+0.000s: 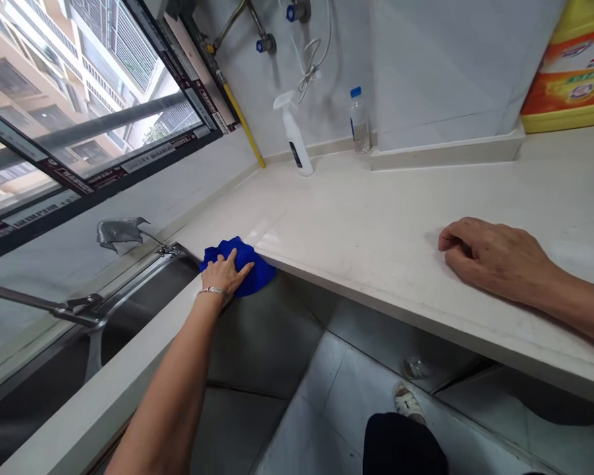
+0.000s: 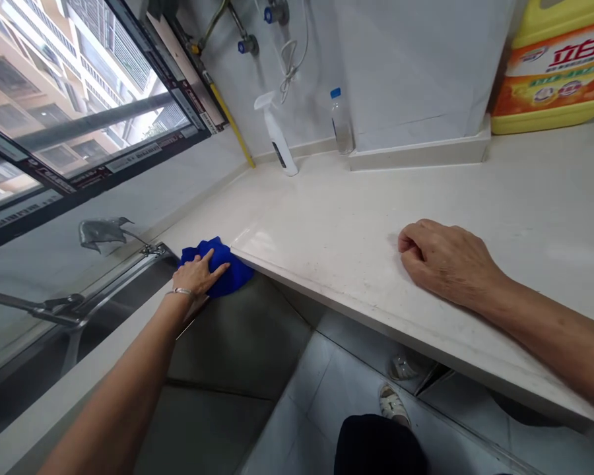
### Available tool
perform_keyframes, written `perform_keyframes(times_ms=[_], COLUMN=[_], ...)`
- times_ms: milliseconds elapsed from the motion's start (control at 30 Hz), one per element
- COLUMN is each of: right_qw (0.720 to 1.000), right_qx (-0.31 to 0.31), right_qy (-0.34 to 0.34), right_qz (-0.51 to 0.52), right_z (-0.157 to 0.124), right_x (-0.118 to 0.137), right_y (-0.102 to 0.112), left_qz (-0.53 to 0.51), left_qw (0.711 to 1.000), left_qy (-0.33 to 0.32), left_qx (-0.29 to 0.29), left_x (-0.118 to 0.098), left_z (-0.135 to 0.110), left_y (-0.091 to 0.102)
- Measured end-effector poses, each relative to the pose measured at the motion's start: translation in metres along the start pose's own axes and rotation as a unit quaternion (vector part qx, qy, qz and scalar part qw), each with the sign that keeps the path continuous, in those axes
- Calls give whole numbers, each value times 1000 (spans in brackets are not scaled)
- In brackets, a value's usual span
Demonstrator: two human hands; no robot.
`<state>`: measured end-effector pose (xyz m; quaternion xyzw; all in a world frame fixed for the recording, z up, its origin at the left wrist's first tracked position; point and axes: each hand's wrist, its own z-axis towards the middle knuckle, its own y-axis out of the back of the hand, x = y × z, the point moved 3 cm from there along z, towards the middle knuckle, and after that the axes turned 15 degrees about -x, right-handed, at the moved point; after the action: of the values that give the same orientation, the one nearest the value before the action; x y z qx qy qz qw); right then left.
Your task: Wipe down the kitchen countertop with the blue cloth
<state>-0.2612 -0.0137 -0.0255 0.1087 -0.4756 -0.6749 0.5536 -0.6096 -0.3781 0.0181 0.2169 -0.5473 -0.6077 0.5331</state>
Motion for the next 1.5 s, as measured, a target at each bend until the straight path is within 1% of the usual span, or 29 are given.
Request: perform_keyframes(times_ms=[67,100,133,167,233,267,300,400,500,600,700,833,967,1100,1167,1267,1300,1367,1400,1433,1500], right_qw=[1000,1000,1000,1000,999,999,999,998,996,993,991,990,989,989,990,994,995,993,989,985,974], right_qx=[0,-1,1,4,11,12,12,6,9,17,20,21,23,14,17,11,-4,-52,-70,-75,-60], right_qy=[-12,-18,-21,-23,-24,-26,-30,-45,-53,-68,-66,-49,-15,12,20,40,54,89,111,137,184], right_qz=[-1,-1,3,8,22,29,34,48,73,97,118,128,145,146,138,101,84,62,64,76,114], right_z=[1,2,3,3,5,5,5,4,1,0,0,0,-2,-3,-4,-8,-10,-16,-20,-24,-30], right_x=[0,0,1,1,1,0,-1,-7,-13,-15,-14,-15,-16,-16,-15,-11,-8,2,9,18,37], right_y=[1,1,2,2,3,4,4,5,5,7,8,9,7,8,8,8,7,6,4,1,-6], left_qz=[22,29,27,17,-25,-49,-69,-103,-113,-117,-109,-94,-90,-87,-81,-72,-69,-61,-56,-50,-38], left_qw=[998,997,997,998,999,998,997,994,992,990,990,992,994,995,996,997,997,997,996,996,995], left_qy=[-27,-42,-50,-49,-32,-24,-22,-33,-43,-55,-64,-69,-51,-23,-2,24,34,53,62,72,94], left_qx=[43,53,48,31,-17,-31,-34,-17,-35,-48,-61,-48,-29,-33,-26,-23,-24,-23,-15,-7,10], left_x=[-6,-8,-9,-9,-9,-8,-8,-9,-7,2,25,72,131,198,231,270,277,282,281,277,265], left_z=[10,14,16,16,15,13,11,6,-1,-13,-33,-68,-114,-171,-200,-236,-244,-252,-253,-252,-247], left_y=[1,1,0,-2,-6,-9,-13,-19,-18,-18,-20,-24,-27,-28,-28,-26,-25,-21,-20,-18,-14])
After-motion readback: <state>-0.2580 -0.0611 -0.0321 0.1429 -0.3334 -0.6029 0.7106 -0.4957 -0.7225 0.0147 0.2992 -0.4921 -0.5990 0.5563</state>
